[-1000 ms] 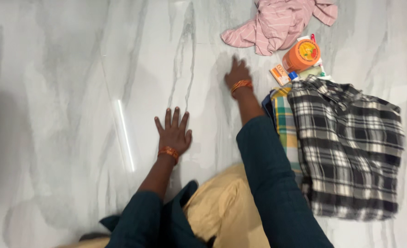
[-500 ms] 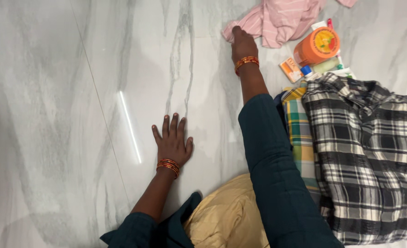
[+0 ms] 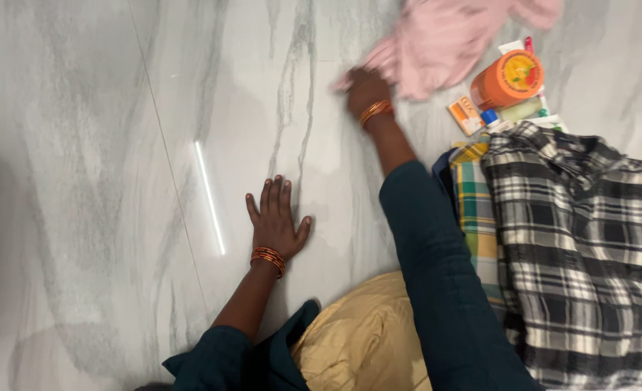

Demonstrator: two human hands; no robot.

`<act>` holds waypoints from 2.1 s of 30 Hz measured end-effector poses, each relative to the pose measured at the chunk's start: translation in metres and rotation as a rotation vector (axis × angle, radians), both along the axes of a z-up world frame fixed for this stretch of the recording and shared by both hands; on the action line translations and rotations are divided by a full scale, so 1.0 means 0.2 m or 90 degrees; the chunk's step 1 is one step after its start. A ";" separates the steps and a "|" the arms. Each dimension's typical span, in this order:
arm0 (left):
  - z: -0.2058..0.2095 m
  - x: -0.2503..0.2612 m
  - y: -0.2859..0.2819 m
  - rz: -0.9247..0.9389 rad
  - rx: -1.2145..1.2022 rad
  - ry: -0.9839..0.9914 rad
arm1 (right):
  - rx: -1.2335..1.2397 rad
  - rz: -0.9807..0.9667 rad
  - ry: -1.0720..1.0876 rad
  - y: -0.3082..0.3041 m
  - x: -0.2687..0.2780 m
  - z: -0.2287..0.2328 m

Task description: The person folds a pink striped shirt on the floor, smoothing and aligning it before stacking it with other folded shirts. The person then moves a black suitcase into position and unzips it.

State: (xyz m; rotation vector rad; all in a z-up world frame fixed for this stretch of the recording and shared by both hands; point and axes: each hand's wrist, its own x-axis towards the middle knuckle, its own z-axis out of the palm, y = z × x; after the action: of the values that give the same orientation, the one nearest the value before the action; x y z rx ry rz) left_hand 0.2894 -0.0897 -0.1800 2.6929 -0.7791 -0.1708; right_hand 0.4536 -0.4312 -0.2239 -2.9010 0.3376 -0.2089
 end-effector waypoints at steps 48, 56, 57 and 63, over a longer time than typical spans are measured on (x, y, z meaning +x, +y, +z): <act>0.56 -0.71 0.91 -0.033 -0.365 -0.024 | 0.266 0.217 0.231 0.97 -1.24 0.37; 0.47 -0.75 0.96 -0.011 -0.192 0.212 | 0.194 0.334 0.289 0.98 -1.25 0.19; 0.46 -0.74 0.98 0.041 -0.200 0.237 | 0.181 0.400 0.260 0.98 -1.25 0.20; 0.53 -0.63 1.11 0.237 -0.738 0.390 | 0.280 0.469 0.037 1.09 -1.29 0.40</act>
State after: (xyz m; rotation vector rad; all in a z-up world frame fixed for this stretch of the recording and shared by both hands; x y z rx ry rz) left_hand 0.1626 0.1313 -0.0736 1.4908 -0.0776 -0.3078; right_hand 0.1954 -0.2126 -0.1432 -2.3968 -0.6001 0.0668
